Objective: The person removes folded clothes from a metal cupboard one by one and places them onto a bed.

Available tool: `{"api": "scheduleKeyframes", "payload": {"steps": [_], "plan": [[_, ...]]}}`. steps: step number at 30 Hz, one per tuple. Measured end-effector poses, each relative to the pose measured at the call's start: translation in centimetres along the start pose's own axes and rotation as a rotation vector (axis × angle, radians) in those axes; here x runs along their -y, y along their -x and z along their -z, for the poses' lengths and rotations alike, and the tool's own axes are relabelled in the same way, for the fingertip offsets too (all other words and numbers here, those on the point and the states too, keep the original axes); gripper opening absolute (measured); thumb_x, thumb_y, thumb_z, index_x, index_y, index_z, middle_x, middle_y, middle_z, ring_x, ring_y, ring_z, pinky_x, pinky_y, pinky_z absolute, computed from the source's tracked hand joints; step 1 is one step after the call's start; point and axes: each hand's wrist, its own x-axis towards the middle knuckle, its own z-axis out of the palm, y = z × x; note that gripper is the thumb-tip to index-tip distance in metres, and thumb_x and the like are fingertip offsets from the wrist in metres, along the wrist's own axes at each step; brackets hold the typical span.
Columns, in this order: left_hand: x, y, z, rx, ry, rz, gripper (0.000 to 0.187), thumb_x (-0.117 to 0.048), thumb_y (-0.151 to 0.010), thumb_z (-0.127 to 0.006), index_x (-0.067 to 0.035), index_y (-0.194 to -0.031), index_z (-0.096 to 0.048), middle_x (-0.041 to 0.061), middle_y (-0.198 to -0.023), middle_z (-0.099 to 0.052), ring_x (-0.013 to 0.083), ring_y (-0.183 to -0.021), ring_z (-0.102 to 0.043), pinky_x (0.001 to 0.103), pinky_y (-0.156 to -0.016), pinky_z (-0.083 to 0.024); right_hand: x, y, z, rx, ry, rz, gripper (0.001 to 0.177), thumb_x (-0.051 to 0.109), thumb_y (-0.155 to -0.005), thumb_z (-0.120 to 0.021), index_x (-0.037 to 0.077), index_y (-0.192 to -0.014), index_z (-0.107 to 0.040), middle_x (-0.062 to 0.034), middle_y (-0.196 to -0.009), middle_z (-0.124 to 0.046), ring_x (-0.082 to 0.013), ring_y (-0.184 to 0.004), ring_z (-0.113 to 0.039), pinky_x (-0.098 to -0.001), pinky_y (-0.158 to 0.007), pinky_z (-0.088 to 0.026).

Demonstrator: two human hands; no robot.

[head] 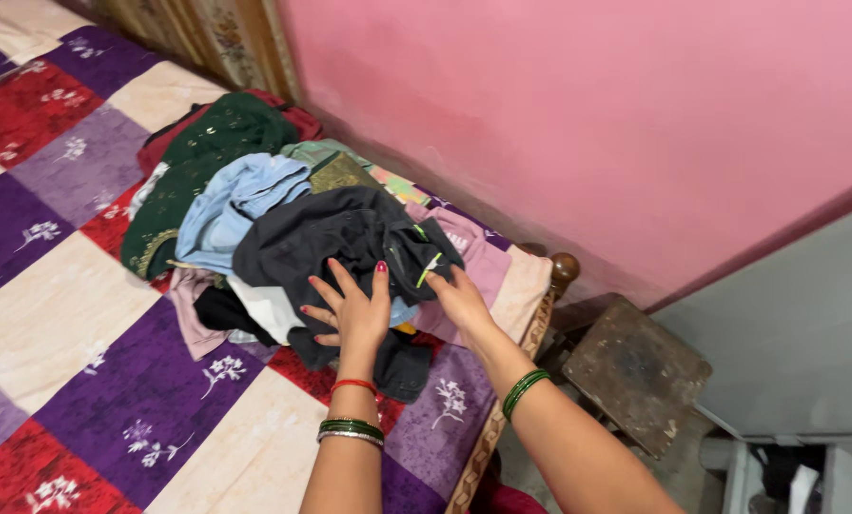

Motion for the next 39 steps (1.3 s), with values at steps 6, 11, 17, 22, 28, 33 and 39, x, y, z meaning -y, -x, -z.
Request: {"api": "scheduleKeyframes", "payload": {"steps": [6,11,17,22,28,33,39], "plan": [[-4.9,4.6,0.8,-0.035,0.015,-0.149,0.092,-0.069,-0.091,-0.047,-0.03,-0.165,-0.007,0.013,-0.172,0.014,0.0543,-0.149,0.024,0.083,-0.108,0.003,5.8,4.6,2.3,-0.198,0.133,0.227,0.079,0.049,-0.093,-0.06,0.001,-0.153,-0.041,-0.0249,-0.152,-0.048,-0.0324,-0.143,-0.046,-0.0375,-0.115,-0.035],[-8.4,9.4,0.8,-0.075,0.017,-0.355,0.089,-0.063,-0.095,-0.05,-0.026,-0.166,-0.009,0.017,-0.172,0.015,0.0552,-0.149,0.025,0.086,-0.105,0.003,8.4,7.5,5.5,-0.386,0.269,0.407,0.078,0.056,-0.1,-0.049,0.0,-0.154,-0.04,-0.0275,-0.155,-0.043,-0.0395,-0.147,-0.038,-0.0424,-0.119,-0.029],[-11.7,16.4,-1.0,0.061,0.08,-0.566,0.088,-0.056,-0.099,-0.052,-0.021,-0.167,-0.009,0.02,-0.171,0.016,0.0541,-0.149,0.028,0.087,-0.104,0.007,10.3,12.6,10.9,-0.56,0.345,0.345,0.081,0.062,-0.099,-0.04,0.006,-0.157,-0.036,-0.0249,-0.159,-0.038,-0.0427,-0.15,-0.029,-0.0493,-0.12,-0.021],[-13.7,21.6,-4.3,0.22,0.122,-0.715,0.086,-0.053,-0.101,-0.051,-0.019,-0.168,-0.009,0.021,-0.172,0.016,0.0546,-0.15,0.027,0.088,-0.104,0.008,10.4,16.5,15.8,-0.712,0.328,0.306,0.081,0.063,-0.099,-0.04,0.009,-0.159,-0.034,-0.0254,-0.161,-0.036,-0.0442,-0.151,-0.027,-0.0515,-0.121,-0.02],[-16.2,27.0,-8.2,0.373,0.073,-0.844,0.086,-0.051,-0.101,-0.049,-0.018,-0.168,-0.008,0.021,-0.172,0.015,0.0555,-0.15,0.025,0.088,-0.105,0.005,10.0,21.1,21.8,-0.891,0.277,0.238,0.082,0.064,-0.097,-0.039,0.012,-0.16,-0.033,-0.0264,-0.162,-0.033,-0.0438,-0.153,-0.023,-0.0541,-0.121,-0.019],[-18.0,32.3,-11.4,0.469,0.035,-0.964,0.084,-0.051,-0.103,-0.047,-0.018,-0.169,-0.007,0.019,-0.173,0.016,0.0559,-0.15,0.027,0.089,-0.105,0.005,9.2,24.3,27.2,-0.998,0.227,0.146,0.082,0.063,-0.096,-0.039,0.014,-0.161,-0.031,-0.0263,-0.164,-0.028,-0.0454,-0.154,-0.015,-0.0597,-0.119,-0.011],[-19.0,41.2,-16.2,0.632,-0.002,-1.053,0.087,-0.051,-0.102,-0.05,-0.018,-0.168,-0.003,0.018,-0.173,0.017,0.0556,-0.149,0.028,0.089,-0.104,0.007,5.9,30.5,35.2,-1.224,0.375,0.116,0.078,0.062,-0.1,-0.041,0.012,-0.16,-0.035,-0.0303,-0.165,-0.024,-0.0491,-0.157,-0.006,-0.0631,-0.12,-0.007]]}}
